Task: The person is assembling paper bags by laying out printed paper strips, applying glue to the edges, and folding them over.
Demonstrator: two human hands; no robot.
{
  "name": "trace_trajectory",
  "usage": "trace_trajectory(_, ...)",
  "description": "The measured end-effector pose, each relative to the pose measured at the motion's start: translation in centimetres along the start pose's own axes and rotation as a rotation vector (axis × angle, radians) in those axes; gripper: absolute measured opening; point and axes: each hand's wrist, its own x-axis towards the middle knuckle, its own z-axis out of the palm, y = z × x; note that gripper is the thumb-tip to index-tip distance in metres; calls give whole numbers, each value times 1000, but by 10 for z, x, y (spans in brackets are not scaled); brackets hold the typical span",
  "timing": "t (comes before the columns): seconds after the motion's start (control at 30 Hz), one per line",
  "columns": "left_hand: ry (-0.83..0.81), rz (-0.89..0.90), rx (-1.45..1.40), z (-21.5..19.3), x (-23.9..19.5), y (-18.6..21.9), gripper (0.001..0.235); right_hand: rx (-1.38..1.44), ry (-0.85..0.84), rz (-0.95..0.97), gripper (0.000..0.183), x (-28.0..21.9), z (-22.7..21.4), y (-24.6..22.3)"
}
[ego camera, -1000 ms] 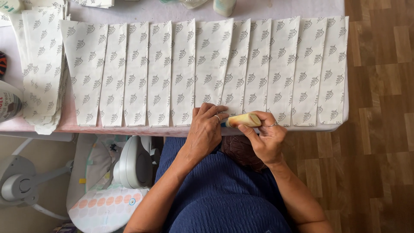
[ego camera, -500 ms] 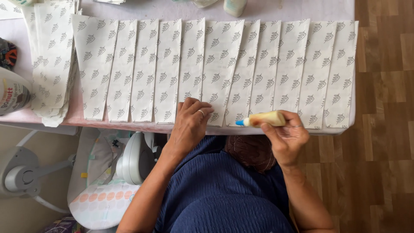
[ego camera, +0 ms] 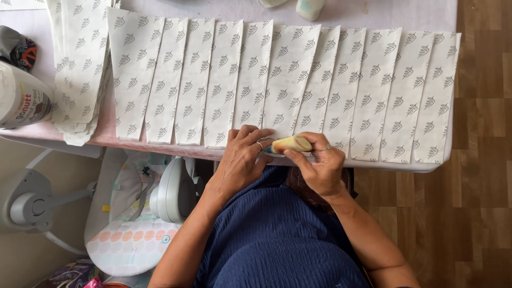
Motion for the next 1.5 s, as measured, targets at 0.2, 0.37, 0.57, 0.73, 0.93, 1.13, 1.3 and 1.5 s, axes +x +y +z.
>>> trace_trajectory(0.2, 29, -14, -28, -3, 3, 1, 28, 6, -18, 5, 24, 5, 1, -11)
trace_trajectory(0.37, 58, -34, -27, 7, 3, -2, 19, 4, -8, 98, 22, -2, -26, -21)
trace_trajectory(0.57, 119, -43, -23, 9, 6, 1, 12, -48, 14, 69, 23, -7, -17, -12)
trace_trajectory(0.73, 158, -34, 15, 9, 4, 5, 16, -51, 20, 33, 26, -14, -1, 14)
trace_trajectory(0.93, 134, -14, 27, 10, 2, 2, 27, -53, 35, 83, 25, -19, -26, 3)
trace_trajectory(1.13, 181, -22, -7, 3, 1, -3, 41, -20, 175, 197, 29, -38, -52, 13)
trace_trajectory(1.3, 172, -74, 181, -22, -12, -30, 15, 73, 87, 116, 27, -15, -21, 7)
trace_trajectory(1.5, 86, -99, 170, -39, -20, -23, 24, 88, -3, 53, 25, 8, 30, -9)
